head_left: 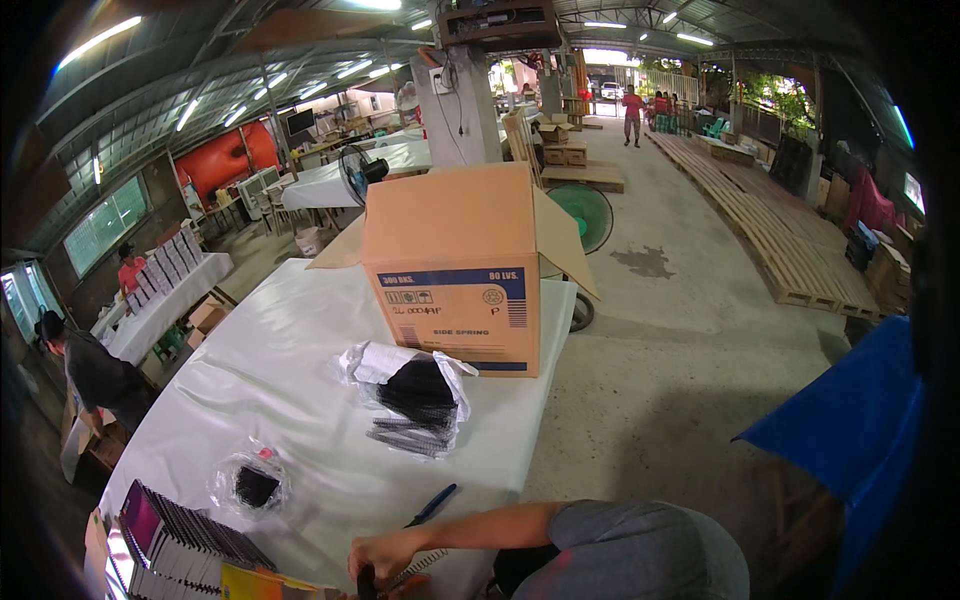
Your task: The person attaches spiral bindings to notebooks using pliers. They pick up a notebook, align the binding, and use pliers to secure it, repeating the process for multiple notebooks.
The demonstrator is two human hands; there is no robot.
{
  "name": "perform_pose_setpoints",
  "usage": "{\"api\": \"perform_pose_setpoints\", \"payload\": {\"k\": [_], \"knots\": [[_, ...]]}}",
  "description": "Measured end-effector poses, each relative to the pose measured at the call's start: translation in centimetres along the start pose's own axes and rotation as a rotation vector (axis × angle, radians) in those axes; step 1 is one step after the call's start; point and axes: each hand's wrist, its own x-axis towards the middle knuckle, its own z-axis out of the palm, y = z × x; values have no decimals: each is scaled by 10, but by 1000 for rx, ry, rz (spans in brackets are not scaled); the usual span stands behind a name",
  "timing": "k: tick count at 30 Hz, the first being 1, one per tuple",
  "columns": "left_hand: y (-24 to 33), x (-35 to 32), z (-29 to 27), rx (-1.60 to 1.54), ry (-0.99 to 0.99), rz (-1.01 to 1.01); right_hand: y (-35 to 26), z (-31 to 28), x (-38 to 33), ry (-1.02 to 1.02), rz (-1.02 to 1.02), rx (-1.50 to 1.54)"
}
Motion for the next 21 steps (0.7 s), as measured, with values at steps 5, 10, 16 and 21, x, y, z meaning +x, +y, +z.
{"api": "perform_pose_setpoints", "payload": {"k": [5,10,16,21], "knots": [[-3,0,-1,-15,3,-33,7,-6,9,36,156,-124],[-2,1,1,-48,-14,-63,-21,-4,16,-133,44,-157],[-4,2,0,-87,-12,-103,-36,0,15,-98,32,89],[-4,1,-4,-121,-18,-132,19,6,25,-50,188,-166]]}}
